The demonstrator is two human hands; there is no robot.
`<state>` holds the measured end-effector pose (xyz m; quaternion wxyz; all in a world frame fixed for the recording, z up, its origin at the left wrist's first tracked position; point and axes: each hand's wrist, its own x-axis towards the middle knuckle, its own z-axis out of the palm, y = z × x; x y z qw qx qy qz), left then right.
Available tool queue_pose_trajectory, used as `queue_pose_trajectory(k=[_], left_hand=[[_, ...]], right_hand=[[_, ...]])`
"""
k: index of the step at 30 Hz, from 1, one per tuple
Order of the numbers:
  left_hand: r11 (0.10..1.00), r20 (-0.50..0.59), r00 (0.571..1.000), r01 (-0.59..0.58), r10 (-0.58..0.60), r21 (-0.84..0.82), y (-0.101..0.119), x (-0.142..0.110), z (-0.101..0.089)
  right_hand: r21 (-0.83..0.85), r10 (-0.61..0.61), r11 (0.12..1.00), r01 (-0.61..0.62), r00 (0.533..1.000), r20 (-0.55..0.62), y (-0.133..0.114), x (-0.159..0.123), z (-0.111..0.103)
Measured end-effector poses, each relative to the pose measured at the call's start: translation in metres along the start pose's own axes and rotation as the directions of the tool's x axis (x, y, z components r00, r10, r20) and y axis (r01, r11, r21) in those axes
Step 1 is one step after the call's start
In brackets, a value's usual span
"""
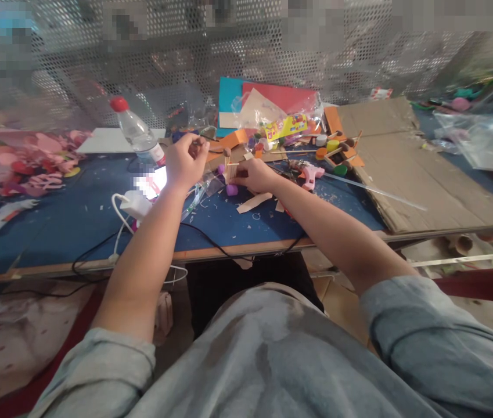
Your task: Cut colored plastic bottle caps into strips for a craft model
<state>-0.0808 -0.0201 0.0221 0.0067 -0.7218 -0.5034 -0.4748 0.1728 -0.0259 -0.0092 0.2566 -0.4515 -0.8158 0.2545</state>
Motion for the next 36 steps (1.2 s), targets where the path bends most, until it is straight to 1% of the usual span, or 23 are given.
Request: queue_pose_trajectory(k=[3,6,15,19,22,26,30,36], left_hand=[[0.999,-0.008,1.0,-0.028,0.028,-0.019,0.0012,-0.0003,-0.0005],[0.998,-0.018,0.999,-0.05,0.05,-0.028,0.0014,-0.0002,-0.0008],[1.0,0.007,1.0,-0.029,0.029,-0.007,0.0075,-0.0012,-0.0032],[1.0,0.013,1.0,-0.026,0.026,-0.008,0.0092,-0.0015,-0.0036],[1.0,0.031,0.999,-0.02,0.02,-0.003,0.0078,-0.0015,-0.0027],[1.0,0.071,0.997,0.003,-0.002,-0.013,0.0058,-0.0019,-0.0013],[1.0,0.072,0.997,0.004,-0.003,-0.008,0.0045,-0.0017,-0.0007],[1.0,0.053,0.999,-0.011,0.012,-0.023,-0.0006,-0.0013,0.0014]], right_hand=[[0.004,0.032,0.999,-0.032,0.999,0.007,-0.0037,0.0021,0.0006],[-0.007,0.017,1.0,-0.017,1.0,0.006,-0.0061,0.0019,0.0006],[0.009,-0.009,1.0,0.009,1.0,0.003,-0.009,-0.0032,-0.0011],[-0.023,0.002,1.0,-0.002,1.0,-0.028,-0.0088,-0.0026,-0.0035],[-0.062,-0.023,0.998,0.021,0.999,-0.029,-0.0073,-0.0035,-0.0056],[-0.084,-0.067,0.994,0.068,0.998,0.018,-0.0052,-0.0049,-0.0061],[-0.065,-0.113,0.991,0.117,0.992,0.062,-0.0044,-0.0051,-0.0052],[-0.062,-0.104,0.992,0.111,0.99,0.1,-0.0043,-0.006,-0.0049]])
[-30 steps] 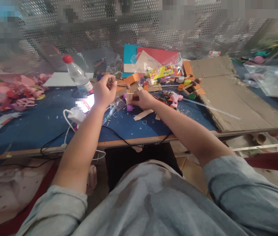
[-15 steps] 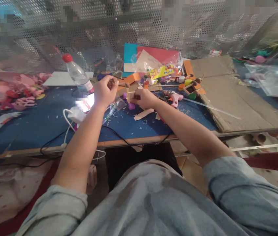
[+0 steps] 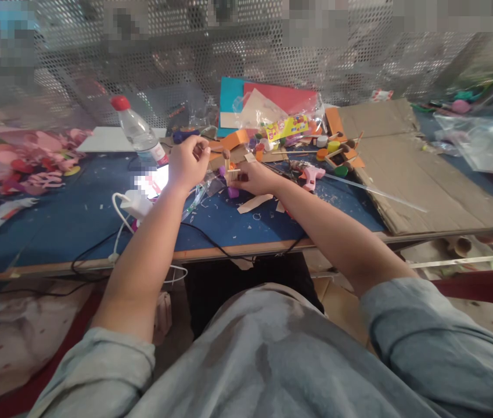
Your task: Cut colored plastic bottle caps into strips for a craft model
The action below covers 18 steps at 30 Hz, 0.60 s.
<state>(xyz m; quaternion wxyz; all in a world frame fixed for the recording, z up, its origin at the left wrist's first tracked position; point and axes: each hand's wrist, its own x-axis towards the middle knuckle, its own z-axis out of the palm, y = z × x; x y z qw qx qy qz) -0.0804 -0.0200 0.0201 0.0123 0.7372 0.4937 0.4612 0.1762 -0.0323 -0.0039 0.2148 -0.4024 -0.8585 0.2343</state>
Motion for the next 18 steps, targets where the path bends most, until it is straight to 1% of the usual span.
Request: queue_pose_trajectory(k=[2,5,7,10,14,18], left_hand=[[1.0,-0.004,1.0,0.002,-0.002,-0.004,-0.001,0.0,0.001],[1.0,-0.006,1.0,0.008,-0.008,0.006,-0.001,0.0,0.001],[1.0,-0.005,1.0,0.011,-0.011,0.005,0.002,0.0,0.001],[1.0,-0.021,1.0,-0.004,0.004,-0.007,0.006,-0.001,-0.001],[0.999,-0.04,0.998,-0.045,0.045,-0.003,0.012,-0.001,-0.005],[0.997,-0.031,0.997,-0.073,0.073,-0.009,0.017,-0.002,-0.008]], right_hand=[[0.011,0.008,1.0,-0.008,1.0,0.004,0.0,-0.001,0.0],[0.012,0.015,1.0,-0.015,1.0,-0.02,-0.001,-0.001,0.0],[0.023,0.005,1.0,-0.004,0.999,-0.034,0.0,-0.001,-0.001],[0.083,-0.019,0.996,0.022,0.999,-0.049,0.004,0.0,-0.001],[0.183,-0.066,0.979,0.086,0.991,-0.113,0.013,0.001,0.0],[0.234,-0.104,0.961,0.151,0.974,-0.201,0.017,0.001,-0.001]])
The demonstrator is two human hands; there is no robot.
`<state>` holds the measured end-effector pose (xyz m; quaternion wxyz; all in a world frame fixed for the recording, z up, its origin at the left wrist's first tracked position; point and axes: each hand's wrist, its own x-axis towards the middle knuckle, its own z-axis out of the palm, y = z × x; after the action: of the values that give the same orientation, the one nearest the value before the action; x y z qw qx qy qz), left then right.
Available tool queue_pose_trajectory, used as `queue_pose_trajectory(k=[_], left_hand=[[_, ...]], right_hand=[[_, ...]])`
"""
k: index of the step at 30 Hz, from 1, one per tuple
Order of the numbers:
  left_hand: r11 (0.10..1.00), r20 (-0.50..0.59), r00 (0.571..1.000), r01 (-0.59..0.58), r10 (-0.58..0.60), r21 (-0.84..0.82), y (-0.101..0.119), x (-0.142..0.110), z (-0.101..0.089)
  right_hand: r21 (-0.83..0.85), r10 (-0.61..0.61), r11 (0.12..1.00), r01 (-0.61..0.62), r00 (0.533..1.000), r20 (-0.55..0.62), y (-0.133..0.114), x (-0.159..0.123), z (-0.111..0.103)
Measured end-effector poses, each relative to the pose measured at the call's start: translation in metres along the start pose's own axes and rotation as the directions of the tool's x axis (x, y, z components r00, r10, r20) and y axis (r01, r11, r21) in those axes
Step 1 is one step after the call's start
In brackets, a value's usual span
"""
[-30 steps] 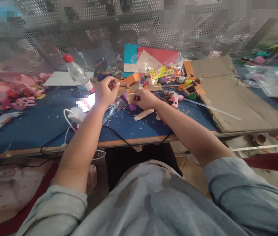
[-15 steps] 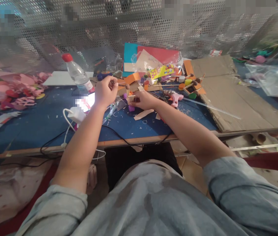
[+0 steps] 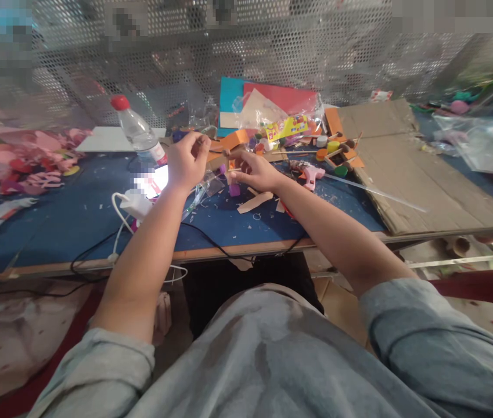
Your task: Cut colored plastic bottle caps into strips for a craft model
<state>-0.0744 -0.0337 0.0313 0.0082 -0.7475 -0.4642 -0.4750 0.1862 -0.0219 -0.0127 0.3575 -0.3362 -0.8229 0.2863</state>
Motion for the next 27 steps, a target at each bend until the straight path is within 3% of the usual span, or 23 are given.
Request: queue_pose_trajectory(k=[4,9,14,21,27], left_hand=[[1.0,0.013,1.0,-0.02,0.021,-0.019,0.002,-0.001,-0.001],[1.0,0.045,0.999,-0.03,0.03,0.007,0.004,-0.001,-0.002],[0.998,0.057,0.998,-0.023,0.02,0.05,0.003,-0.003,0.0],[0.996,0.035,0.998,-0.058,0.061,-0.074,-0.006,-0.003,0.006],[0.984,-0.019,0.994,-0.11,0.108,-0.142,-0.008,-0.002,0.009]], right_hand=[[0.038,-0.001,0.999,0.003,0.999,-0.038,-0.004,-0.001,0.0],[0.017,0.039,0.999,-0.039,0.999,0.004,-0.01,-0.002,-0.002],[-0.005,0.007,1.0,-0.007,1.0,0.01,-0.011,-0.001,-0.002],[0.018,-0.062,0.998,0.061,0.997,0.052,-0.004,0.0,0.004],[0.165,-0.115,0.982,0.096,0.987,0.109,0.004,0.001,0.013]])
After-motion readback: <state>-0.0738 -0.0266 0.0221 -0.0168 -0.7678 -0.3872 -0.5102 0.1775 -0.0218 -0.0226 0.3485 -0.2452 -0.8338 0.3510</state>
